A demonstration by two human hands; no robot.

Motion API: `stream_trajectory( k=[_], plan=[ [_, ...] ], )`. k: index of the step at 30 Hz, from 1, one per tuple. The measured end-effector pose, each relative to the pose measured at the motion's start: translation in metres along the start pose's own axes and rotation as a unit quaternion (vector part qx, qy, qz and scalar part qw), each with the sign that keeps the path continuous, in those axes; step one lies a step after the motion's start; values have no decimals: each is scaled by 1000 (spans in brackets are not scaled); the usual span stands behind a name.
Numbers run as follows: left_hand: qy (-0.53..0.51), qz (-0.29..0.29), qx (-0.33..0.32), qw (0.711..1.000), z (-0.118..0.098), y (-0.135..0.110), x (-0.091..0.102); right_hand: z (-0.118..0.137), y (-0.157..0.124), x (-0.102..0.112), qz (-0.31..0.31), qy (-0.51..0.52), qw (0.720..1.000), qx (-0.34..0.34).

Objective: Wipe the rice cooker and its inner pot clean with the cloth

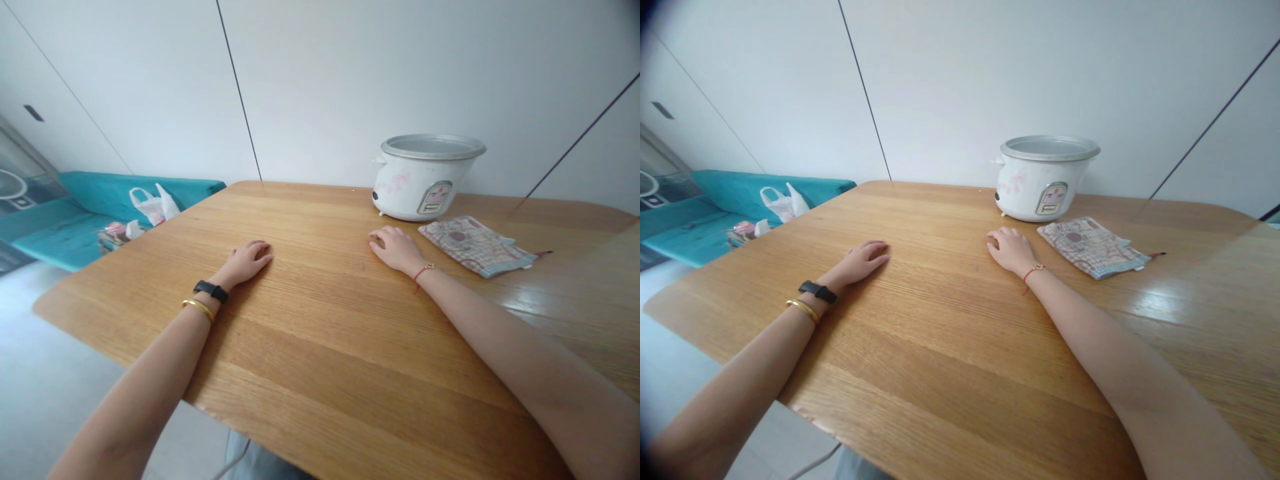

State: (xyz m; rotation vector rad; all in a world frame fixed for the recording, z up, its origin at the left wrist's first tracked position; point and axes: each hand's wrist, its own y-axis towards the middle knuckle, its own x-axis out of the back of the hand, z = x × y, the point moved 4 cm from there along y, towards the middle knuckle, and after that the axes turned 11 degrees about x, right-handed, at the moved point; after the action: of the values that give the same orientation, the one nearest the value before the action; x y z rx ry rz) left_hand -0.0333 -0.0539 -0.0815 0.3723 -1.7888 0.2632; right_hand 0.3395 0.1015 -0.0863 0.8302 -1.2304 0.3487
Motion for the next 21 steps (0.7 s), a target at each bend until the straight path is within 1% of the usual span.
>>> stream_trajectory(
  k=[3, 9, 15, 21],
  plan=[
    [-1, -2, 7, 1000, 0, 0, 1, 0, 0, 1, -13, 3, 1000, -3],
    [-6, 0, -4, 1000, -1, -1, 1, 0, 0, -1, 12, -4, 1000, -2],
    [-17, -3, 19, 1000, 1, 0, 0, 0, 0, 1, -9, 9, 1000, -11],
    [-33, -14, 7, 999, 3, 1, -1, 0, 0, 0, 17, 3, 1000, -4]
  ],
)
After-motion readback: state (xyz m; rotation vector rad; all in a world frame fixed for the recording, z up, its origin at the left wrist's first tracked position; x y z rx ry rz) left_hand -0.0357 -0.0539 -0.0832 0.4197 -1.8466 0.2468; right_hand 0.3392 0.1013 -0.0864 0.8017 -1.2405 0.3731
